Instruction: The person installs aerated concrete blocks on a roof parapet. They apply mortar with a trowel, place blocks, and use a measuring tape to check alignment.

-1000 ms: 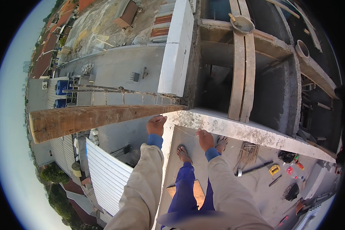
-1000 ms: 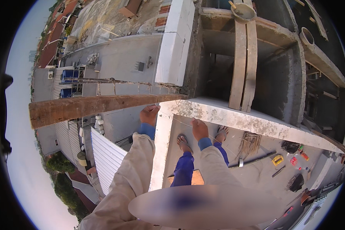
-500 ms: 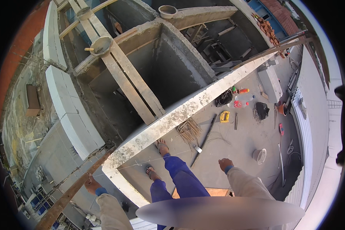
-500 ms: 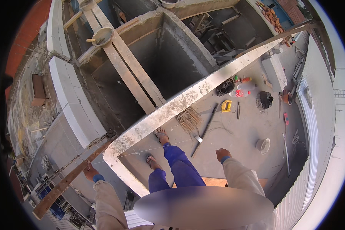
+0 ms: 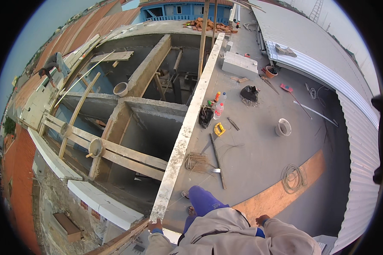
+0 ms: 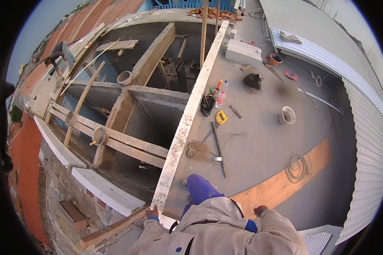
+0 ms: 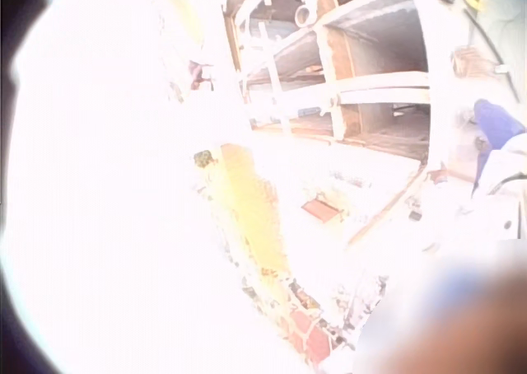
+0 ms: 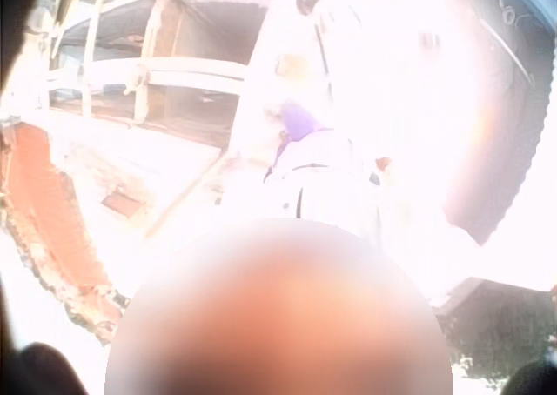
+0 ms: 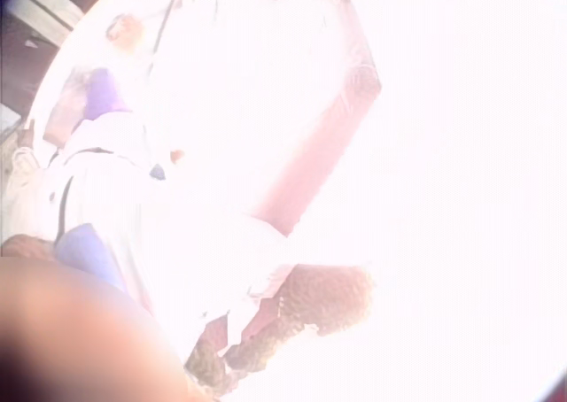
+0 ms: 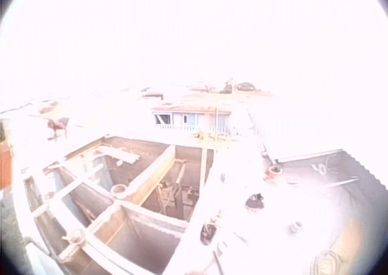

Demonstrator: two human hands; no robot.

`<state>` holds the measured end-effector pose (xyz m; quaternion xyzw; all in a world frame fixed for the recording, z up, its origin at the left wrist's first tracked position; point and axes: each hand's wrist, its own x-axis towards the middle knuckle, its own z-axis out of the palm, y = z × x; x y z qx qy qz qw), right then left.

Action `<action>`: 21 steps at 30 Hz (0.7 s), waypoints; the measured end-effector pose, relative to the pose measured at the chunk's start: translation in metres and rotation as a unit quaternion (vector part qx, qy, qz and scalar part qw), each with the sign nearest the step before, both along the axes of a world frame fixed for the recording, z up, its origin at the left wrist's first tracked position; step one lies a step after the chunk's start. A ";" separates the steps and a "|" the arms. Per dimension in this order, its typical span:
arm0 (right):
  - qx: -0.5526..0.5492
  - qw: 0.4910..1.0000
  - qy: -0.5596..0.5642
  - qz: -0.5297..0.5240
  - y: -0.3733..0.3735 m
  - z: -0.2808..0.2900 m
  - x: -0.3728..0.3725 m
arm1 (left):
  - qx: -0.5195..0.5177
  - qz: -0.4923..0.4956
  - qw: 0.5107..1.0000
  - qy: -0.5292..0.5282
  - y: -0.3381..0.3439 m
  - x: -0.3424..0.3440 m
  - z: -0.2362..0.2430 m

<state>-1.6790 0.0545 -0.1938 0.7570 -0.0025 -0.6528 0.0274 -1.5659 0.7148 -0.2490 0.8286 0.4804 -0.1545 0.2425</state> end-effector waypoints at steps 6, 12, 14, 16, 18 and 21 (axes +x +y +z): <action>0.066 0.995 -0.073 -0.028 0.056 0.022 -0.017 | -0.118 -0.283 0.950 -0.066 -0.105 0.050 0.038; 0.039 0.952 -0.147 -0.267 0.028 0.036 0.030 | -0.142 -0.375 0.916 0.029 -0.112 0.086 0.047; 0.040 0.930 -0.161 -0.327 -0.005 0.022 0.034 | -0.100 -0.383 0.916 0.067 -0.118 0.110 0.043; 0.041 0.907 -0.176 -0.380 -0.050 0.000 0.033 | -0.070 -0.426 0.892 0.132 -0.137 0.140 0.037; 0.040 0.876 -0.198 -0.438 -0.112 -0.025 0.036 | -0.066 -0.503 0.848 0.150 -0.171 0.174 0.030; 0.048 0.827 -0.274 -0.489 -0.218 -0.044 0.038 | -0.048 -0.440 0.882 0.163 -0.262 0.225 0.020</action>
